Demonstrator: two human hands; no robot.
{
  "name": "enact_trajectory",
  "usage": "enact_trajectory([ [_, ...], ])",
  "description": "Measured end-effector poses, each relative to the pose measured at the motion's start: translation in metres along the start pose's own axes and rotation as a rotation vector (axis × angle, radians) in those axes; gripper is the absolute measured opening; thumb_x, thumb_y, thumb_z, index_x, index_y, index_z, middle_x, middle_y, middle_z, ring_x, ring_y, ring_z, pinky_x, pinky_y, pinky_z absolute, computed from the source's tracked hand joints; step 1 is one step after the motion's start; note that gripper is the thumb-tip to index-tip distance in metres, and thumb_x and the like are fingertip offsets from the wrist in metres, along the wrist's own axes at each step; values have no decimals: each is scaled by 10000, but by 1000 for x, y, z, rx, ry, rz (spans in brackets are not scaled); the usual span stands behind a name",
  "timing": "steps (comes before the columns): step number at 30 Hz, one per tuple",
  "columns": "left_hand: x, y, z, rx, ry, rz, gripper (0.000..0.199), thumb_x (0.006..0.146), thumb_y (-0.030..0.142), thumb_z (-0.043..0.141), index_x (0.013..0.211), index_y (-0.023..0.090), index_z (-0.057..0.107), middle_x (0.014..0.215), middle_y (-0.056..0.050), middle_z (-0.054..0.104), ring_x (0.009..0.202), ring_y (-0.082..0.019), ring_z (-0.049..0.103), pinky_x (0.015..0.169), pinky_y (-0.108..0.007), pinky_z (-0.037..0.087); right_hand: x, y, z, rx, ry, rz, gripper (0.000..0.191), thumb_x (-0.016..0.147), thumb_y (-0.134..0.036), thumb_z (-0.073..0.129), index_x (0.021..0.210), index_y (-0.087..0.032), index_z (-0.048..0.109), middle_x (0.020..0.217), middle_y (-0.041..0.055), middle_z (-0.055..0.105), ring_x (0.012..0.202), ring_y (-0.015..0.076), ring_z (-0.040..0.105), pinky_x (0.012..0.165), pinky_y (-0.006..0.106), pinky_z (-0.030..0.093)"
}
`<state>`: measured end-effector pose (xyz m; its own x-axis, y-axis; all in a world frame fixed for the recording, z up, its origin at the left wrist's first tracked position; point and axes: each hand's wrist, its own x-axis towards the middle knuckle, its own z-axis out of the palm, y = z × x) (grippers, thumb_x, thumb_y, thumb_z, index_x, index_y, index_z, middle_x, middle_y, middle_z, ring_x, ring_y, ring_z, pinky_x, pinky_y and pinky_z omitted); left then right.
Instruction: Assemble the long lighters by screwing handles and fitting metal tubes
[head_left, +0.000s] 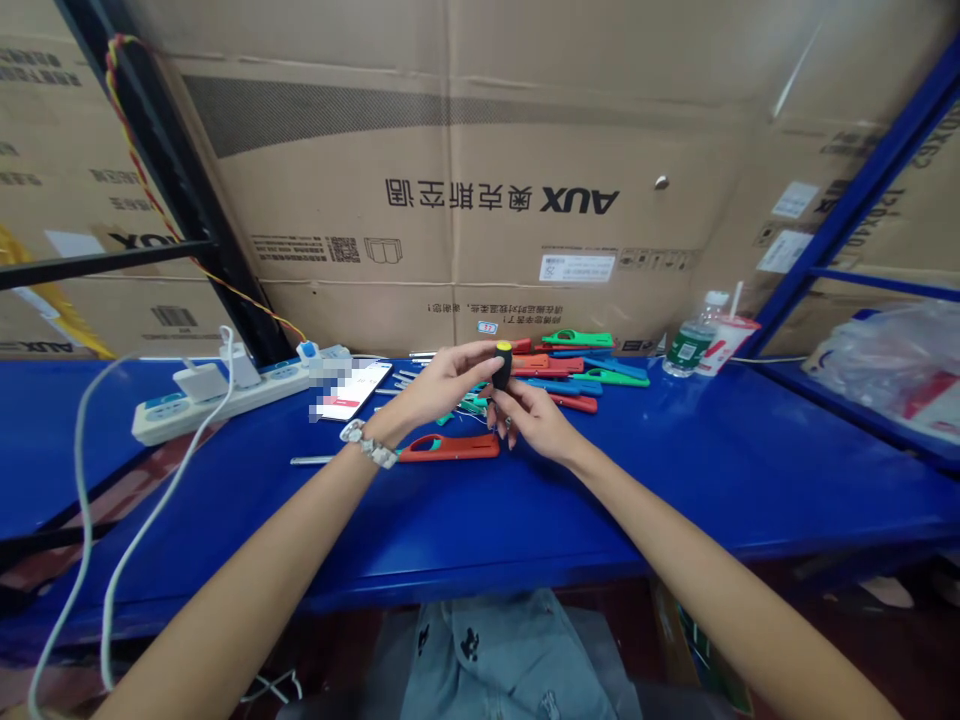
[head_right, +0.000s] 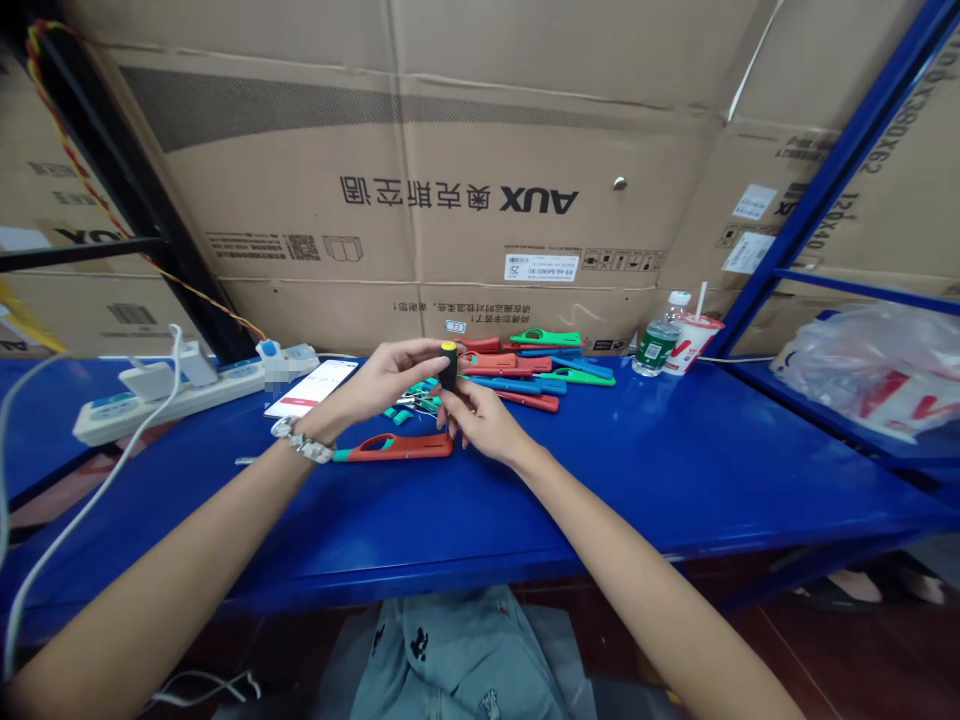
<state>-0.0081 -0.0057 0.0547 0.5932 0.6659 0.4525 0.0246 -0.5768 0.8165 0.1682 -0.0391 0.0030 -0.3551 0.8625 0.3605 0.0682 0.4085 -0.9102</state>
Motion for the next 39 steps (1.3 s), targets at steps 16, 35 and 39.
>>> enact_trajectory([
  [16, -7, 6, 17, -15, 85, 56, 359, 966, 522, 532, 1079, 223, 696, 947, -84, 703, 825, -194, 655, 702, -327, 523, 0, -12, -5, 36, -52, 15, 398, 814, -547, 726, 953, -187, 626, 897, 74, 760, 546, 146, 664, 413, 243, 464],
  [35, -2, 3, 28, -27, 322, 132, 295, 824, 459, 753, 866, 179, 669, 835, -48, 688, 699, -134, 610, 613, -258, 482, 2, -13, 1, -44, 30, -8, 384, 790, -531, 755, 917, -190, 630, 796, 50, 730, 554, 166, 659, 437, 261, 475],
  [39, 5, -1, 32, 13, 462, 162, 366, 692, 395, 870, 750, 180, 580, 756, -1, 625, 683, -115, 576, 626, -243, 478, 7, -6, 7, 0, 209, 2, 396, 725, -522, 810, 826, -214, 583, 662, 21, 683, 477, 174, 619, 411, 286, 455],
])
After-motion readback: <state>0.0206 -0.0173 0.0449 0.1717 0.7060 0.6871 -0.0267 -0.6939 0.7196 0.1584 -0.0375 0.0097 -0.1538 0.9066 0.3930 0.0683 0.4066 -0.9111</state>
